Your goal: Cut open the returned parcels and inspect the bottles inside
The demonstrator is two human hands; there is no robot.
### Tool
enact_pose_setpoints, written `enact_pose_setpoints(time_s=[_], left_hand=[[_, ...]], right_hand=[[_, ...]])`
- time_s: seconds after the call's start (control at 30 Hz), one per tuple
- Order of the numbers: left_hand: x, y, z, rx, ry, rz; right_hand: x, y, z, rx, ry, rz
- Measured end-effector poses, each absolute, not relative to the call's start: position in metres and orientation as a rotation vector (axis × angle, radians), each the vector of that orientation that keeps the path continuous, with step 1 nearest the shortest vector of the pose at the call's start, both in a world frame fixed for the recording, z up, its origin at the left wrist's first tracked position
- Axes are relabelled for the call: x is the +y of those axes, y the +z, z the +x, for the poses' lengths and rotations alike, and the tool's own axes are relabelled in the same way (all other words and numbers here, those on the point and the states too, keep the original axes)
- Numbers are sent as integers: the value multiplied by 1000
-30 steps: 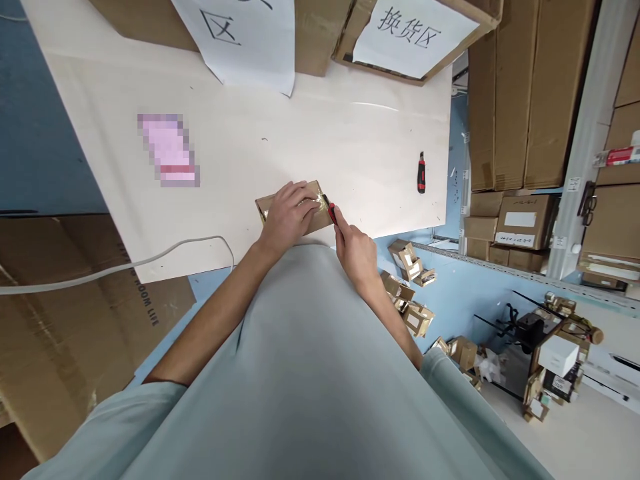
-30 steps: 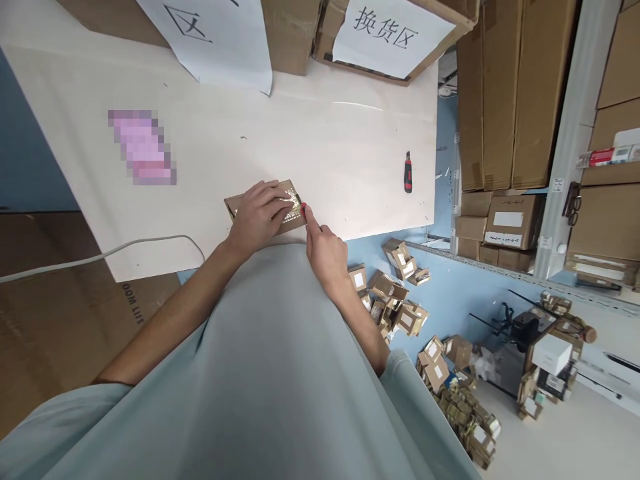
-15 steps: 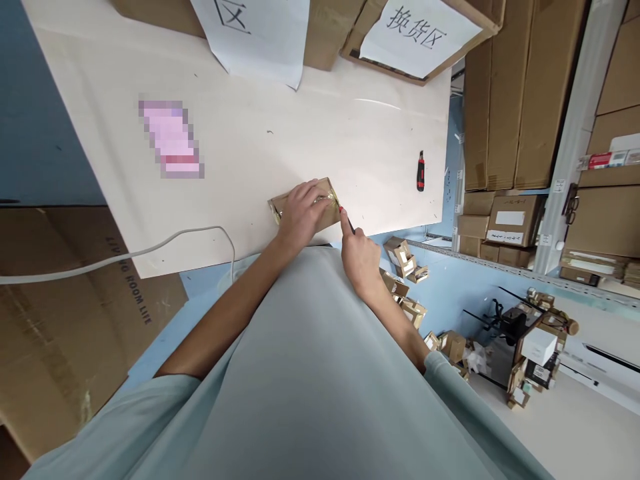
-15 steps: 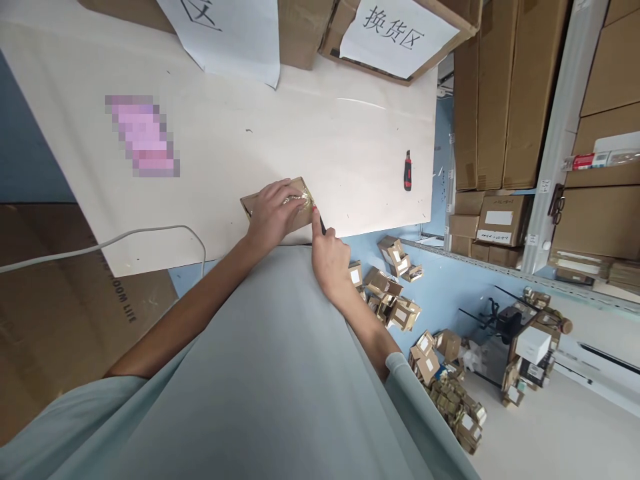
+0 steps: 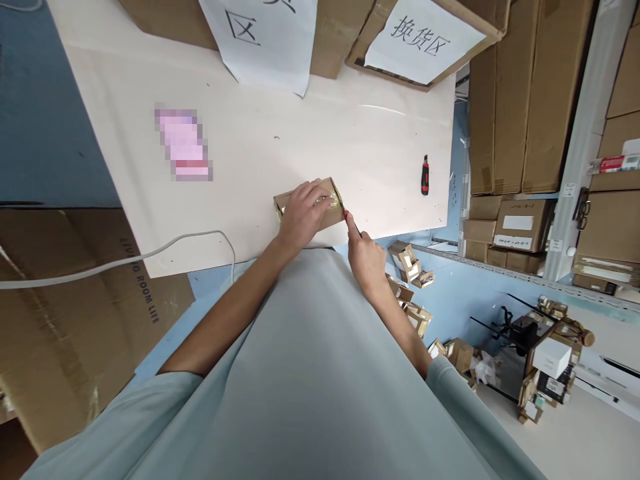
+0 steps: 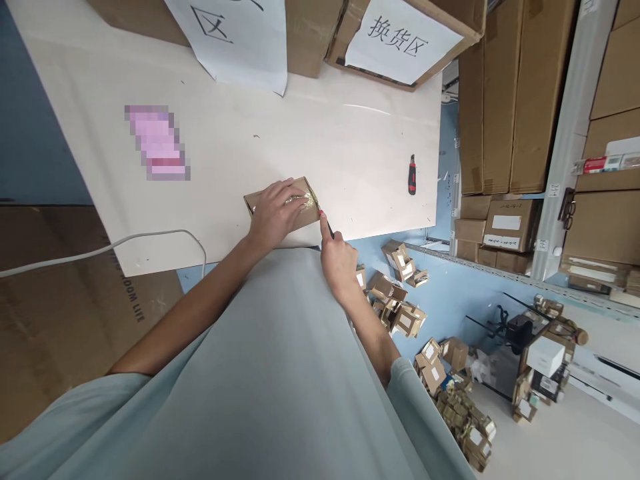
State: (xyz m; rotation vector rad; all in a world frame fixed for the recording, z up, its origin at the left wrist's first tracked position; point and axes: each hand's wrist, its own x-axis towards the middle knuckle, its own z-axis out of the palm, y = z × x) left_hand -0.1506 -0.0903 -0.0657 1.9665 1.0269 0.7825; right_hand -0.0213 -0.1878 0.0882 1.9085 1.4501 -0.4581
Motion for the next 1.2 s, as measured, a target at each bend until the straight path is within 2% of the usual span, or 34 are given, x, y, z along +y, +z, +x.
enact_pose_setpoints(time_s=[0.3, 0.43, 0.57, 0.7, 0.9, 1.13, 1.2], left_hand=[[-101, -66, -148, 1074, 794, 2032], [-100, -64, -150, 1131, 789, 2038], [-103, -62, -153, 1168, 772, 2064], [-110, -63, -152, 1189, 774, 2119], [-118, -62, -155, 1230, 734, 2186], [-133, -75, -182, 1292, 757, 2267], [-141, -80, -194, 1335, 763, 2301]], right_hand=[[-199, 82, -5, 1491, -494, 1900], [-198, 94, 13, 1637, -578, 1910], [-203, 94, 54, 1750, -557, 2153], [-186, 34, 102, 1656, -520, 2431], [-143, -79, 141, 1498, -594, 2431], [-140, -118, 158, 1637, -497, 2509], [-135, -123, 154, 1719, -617, 2603]])
